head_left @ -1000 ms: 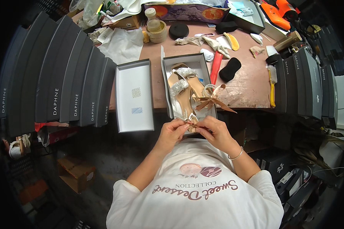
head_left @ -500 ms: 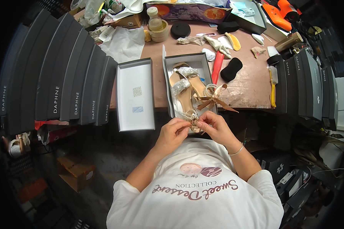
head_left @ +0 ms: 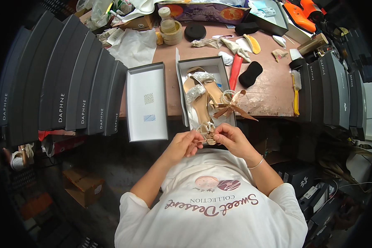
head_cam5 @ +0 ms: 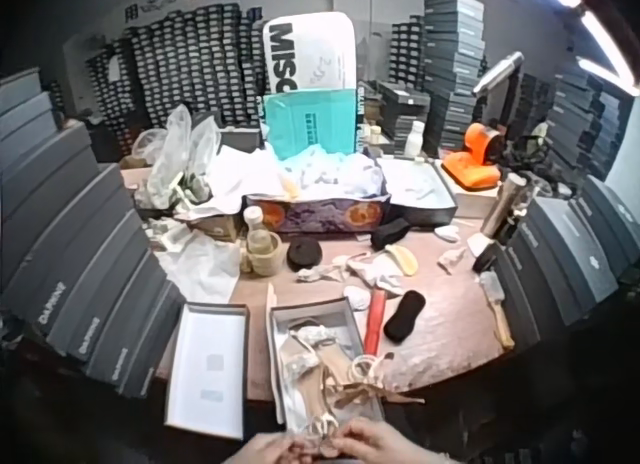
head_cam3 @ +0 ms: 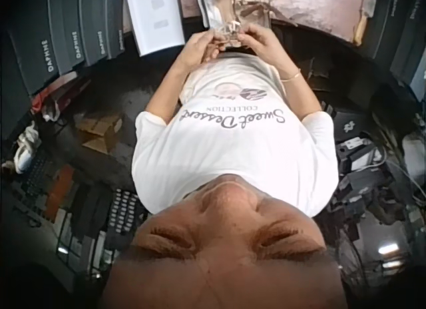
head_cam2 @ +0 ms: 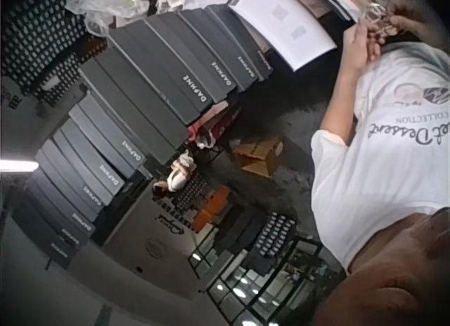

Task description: Packing a pair of high-heeled shoes into a shoebox with protective paper.

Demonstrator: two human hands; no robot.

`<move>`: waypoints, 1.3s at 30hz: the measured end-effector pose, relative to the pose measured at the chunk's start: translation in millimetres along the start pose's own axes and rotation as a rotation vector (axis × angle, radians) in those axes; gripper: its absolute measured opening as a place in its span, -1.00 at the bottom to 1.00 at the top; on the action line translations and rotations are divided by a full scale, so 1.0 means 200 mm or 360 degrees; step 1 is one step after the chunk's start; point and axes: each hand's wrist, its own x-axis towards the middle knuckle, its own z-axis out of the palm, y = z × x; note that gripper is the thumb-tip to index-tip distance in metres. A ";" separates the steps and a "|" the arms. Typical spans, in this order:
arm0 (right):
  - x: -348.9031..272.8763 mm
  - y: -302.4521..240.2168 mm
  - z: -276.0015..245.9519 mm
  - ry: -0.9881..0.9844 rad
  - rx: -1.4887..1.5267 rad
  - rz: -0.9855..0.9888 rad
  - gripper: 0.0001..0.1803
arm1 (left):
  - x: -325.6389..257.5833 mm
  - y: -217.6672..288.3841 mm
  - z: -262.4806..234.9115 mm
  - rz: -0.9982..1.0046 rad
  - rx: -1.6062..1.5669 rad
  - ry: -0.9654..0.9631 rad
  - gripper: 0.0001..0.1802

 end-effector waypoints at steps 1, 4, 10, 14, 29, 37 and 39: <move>0.00 -0.01 0.01 -0.0016 -0.0068 -0.0036 -0.87 | 0.01 0.02 -0.01 -0.0102 0.0057 -0.0054 -0.57; 0.00 0.00 0.00 -0.0017 -0.0285 -0.0104 -0.82 | 0.02 0.08 0.01 -0.0318 0.0128 -0.0185 -0.68; -0.05 -0.04 0.04 0.0120 -0.0596 -0.0168 -0.64 | 0.05 0.01 0.01 -0.0276 -0.0258 -0.0136 -0.86; -0.04 -0.02 0.05 0.0215 -0.0642 -0.0312 -0.71 | 0.05 0.01 -0.02 -0.0245 -0.0259 -0.0176 -0.89; -0.03 0.05 0.00 0.0110 -0.0620 -0.0360 -0.77 | -0.09 -0.03 -0.05 0.0076 -0.0013 0.0163 -0.92; -0.11 -0.07 -0.06 0.0179 -0.0822 -0.0127 -0.80 | -0.01 0.12 0.10 0.0925 0.1924 0.0252 -0.63; -0.13 -0.07 -0.06 0.0198 -0.0873 -0.0125 -0.84 | 0.02 0.11 0.14 0.0774 0.1846 0.0261 -0.61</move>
